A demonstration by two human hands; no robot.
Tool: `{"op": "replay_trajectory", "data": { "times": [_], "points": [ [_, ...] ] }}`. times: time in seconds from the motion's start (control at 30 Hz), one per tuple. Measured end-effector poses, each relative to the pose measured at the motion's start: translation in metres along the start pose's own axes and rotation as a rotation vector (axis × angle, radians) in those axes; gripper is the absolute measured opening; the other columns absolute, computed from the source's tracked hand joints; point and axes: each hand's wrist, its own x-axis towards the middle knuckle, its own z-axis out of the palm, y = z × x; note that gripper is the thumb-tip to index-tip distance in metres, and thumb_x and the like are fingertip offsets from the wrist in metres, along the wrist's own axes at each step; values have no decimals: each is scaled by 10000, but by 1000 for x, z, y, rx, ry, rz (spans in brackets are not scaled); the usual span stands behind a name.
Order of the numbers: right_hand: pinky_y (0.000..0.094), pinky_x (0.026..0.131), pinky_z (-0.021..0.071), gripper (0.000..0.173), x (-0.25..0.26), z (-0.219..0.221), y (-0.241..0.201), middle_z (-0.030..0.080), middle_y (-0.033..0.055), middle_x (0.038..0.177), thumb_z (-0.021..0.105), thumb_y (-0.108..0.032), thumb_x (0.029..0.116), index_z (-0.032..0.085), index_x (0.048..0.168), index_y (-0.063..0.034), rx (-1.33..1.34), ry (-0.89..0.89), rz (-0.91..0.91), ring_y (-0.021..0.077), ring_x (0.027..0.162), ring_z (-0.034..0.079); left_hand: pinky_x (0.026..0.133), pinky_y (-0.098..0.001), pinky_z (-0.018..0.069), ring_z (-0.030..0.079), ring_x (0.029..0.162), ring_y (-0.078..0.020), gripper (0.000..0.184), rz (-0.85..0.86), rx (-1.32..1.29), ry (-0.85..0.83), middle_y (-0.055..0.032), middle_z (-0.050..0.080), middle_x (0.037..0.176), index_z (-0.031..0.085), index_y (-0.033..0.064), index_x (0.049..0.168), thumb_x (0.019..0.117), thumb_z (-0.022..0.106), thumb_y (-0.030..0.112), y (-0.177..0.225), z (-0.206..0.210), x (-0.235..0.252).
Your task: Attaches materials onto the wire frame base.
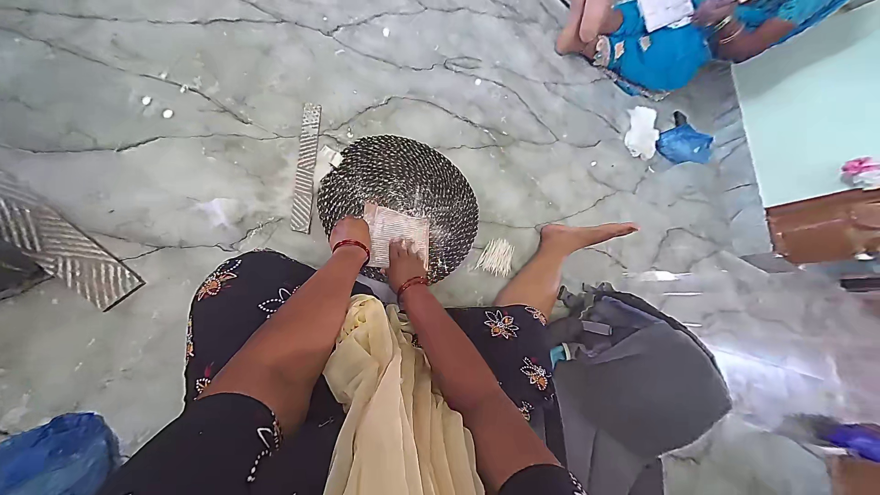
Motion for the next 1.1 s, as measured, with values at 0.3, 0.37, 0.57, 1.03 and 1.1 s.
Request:
{"op": "replay_trajectory", "data": {
  "times": [0.3,0.37,0.57,1.03,1.1],
  "points": [
    [686,1238,162,939,-12,-26,-13,179,216,1709,723,-215,937,143,1656,-49,47,-12,34,411,1585,155,1085,-612,479,559,1349,-442,373,-3,-126,15,-297,578,1426,631,-69,1318,1029,581,162,-8,-5,-9],
    [671,1238,186,872,-5,-24,-11,196,213,1706,685,-189,972,160,1651,-36,54,-47,13,409,1580,183,1081,-592,491,570,1345,-422,349,5,-91,21,-274,594,1419,645,-44,1310,1025,587,149,-7,-2,-1],
    [553,1243,281,506,-17,-9,-22,390,260,1608,424,-54,1065,364,1555,61,46,-5,65,403,1524,338,1061,-552,517,580,1344,-389,348,5,14,-11,-252,596,1425,645,-54,1290,993,627,127,-4,2,-1],
    [545,1254,260,529,-11,-14,-12,388,271,1604,510,-109,1055,389,1544,56,44,36,78,408,1524,333,1045,-581,517,602,1318,-390,322,7,5,-19,-233,635,1386,675,-12,1270,1013,604,167,-3,-1,1],
    [583,1239,266,572,-13,-17,-12,391,253,1608,573,-135,1027,403,1555,3,51,79,78,408,1519,338,1047,-577,517,603,1318,-388,315,11,10,-22,-228,636,1385,675,-5,1274,1020,592,163,-5,-4,-1]
  ]
}}
